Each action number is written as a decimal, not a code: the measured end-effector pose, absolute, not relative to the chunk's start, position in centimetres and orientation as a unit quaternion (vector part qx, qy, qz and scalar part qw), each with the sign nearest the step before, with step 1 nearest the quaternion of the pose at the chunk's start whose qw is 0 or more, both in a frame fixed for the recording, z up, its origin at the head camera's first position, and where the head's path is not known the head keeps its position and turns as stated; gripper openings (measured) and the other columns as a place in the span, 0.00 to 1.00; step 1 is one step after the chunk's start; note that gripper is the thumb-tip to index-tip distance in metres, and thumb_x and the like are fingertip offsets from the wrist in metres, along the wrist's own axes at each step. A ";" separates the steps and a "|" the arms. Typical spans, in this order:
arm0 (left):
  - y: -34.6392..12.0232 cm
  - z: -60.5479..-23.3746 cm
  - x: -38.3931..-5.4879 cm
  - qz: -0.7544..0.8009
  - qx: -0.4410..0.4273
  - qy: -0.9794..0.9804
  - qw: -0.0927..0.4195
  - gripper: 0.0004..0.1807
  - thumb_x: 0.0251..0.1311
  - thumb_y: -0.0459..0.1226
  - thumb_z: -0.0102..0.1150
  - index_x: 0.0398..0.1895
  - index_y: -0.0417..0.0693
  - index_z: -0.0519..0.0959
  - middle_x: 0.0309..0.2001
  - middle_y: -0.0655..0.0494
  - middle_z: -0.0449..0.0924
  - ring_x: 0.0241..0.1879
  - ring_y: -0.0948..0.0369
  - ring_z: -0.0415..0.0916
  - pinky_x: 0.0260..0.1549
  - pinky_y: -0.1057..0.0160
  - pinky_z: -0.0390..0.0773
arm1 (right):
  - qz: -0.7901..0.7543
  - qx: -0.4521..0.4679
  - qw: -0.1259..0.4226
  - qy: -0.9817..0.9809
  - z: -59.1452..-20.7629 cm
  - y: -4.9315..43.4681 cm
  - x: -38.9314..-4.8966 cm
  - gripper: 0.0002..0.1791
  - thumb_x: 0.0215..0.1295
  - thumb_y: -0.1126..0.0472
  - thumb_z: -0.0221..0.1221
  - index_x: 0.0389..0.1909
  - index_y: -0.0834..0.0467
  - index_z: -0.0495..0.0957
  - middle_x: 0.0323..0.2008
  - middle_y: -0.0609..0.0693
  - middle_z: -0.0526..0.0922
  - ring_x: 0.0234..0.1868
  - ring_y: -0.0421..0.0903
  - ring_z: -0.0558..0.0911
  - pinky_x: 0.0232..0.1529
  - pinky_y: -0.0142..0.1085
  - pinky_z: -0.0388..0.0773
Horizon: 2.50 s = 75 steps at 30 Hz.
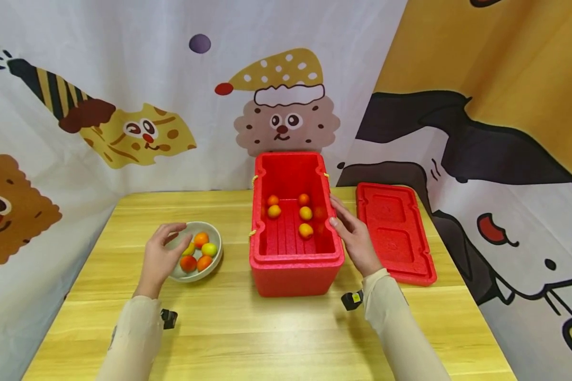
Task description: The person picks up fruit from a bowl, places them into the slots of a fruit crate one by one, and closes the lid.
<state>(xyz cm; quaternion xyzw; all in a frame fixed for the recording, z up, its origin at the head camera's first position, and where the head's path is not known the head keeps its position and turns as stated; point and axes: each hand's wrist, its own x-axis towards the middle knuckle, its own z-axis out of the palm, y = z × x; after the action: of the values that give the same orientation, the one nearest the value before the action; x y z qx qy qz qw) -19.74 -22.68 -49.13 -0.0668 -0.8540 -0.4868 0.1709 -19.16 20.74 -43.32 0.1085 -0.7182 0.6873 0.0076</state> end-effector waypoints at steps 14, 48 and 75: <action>-24.6 -51.4 -18.4 -0.451 -0.063 -0.889 0.053 0.26 0.58 0.27 0.67 0.57 0.25 0.70 0.53 0.34 0.71 0.55 0.40 0.70 0.55 0.47 0.73 | 0.690 0.106 0.000 -0.716 -43.4 20.7 -19.3 0.29 0.74 0.59 0.55 0.73 0.57 0.63 0.73 0.46 0.60 0.72 0.49 0.60 0.58 0.37 0.74; -24.0 -51.0 -19.3 -0.245 -0.111 -0.963 -0.020 0.27 0.53 0.30 0.70 0.53 0.20 0.72 0.55 0.27 0.64 0.56 0.33 0.62 0.57 0.36 0.66 | 0.675 0.103 -0.001 -0.731 -43.1 20.9 -19.1 0.29 0.74 0.60 0.55 0.74 0.56 0.62 0.73 0.45 0.61 0.71 0.50 0.61 0.58 0.38 0.74; -24.0 -50.9 -19.3 -0.234 -0.104 -0.966 -0.037 0.10 0.55 0.31 0.70 0.36 0.31 0.83 0.41 0.40 0.70 0.35 0.46 0.74 0.39 0.44 0.78 | 0.683 0.107 -0.002 -0.723 -43.3 20.7 -19.3 0.29 0.74 0.60 0.54 0.74 0.57 0.62 0.73 0.46 0.61 0.71 0.49 0.61 0.58 0.38 0.73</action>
<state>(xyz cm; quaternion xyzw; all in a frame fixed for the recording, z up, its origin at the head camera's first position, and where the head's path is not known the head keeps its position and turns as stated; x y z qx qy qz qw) -19.27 -24.05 -50.94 -0.1043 -0.9660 -0.2336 -0.0366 -19.28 20.72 -43.28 0.1073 -0.7226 0.6829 -0.0015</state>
